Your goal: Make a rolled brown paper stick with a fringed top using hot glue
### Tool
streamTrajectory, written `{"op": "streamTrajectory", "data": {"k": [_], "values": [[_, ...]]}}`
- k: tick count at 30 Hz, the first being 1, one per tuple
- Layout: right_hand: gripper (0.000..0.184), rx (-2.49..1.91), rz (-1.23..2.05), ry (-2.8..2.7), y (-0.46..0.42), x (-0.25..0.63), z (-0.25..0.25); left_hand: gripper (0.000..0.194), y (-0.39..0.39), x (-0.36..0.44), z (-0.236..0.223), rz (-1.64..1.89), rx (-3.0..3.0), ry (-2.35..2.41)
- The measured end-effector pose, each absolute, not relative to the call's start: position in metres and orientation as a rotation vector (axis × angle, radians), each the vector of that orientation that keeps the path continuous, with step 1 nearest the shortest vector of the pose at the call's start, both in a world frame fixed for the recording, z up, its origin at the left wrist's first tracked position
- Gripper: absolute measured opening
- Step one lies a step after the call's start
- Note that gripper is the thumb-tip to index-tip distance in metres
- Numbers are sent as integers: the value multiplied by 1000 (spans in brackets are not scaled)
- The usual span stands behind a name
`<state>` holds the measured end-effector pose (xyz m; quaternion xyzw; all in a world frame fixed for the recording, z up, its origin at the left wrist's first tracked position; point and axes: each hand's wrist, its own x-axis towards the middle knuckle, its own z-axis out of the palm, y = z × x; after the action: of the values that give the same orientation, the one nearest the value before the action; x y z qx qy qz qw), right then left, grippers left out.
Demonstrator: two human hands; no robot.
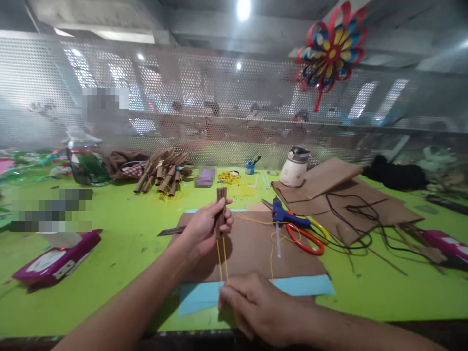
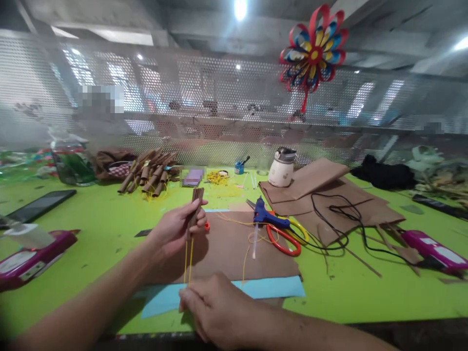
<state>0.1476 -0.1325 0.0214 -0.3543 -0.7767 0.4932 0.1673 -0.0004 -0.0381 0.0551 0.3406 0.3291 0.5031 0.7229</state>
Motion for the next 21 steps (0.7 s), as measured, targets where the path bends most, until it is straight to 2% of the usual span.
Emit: {"op": "streamTrajectory", "data": {"k": [4,9,12,17,21], "values": [[30,-1004,814,-2517,-139,144,28,13,-37,-8,62,1066,763,730],[31,-921,671,-2572,-150,137,30,19,-32,-12,67,1155,734,805],[31,-874,701,-2692,-161,138,31,20,-26,-15,67,1190,692,851],[31,-713,1066,-2727,-178,154,37,21,-20,-17,64,1176,649,871],[28,-841,941,-2624,-170,176,52,18,-21,-15,62,1169,650,849]]}}
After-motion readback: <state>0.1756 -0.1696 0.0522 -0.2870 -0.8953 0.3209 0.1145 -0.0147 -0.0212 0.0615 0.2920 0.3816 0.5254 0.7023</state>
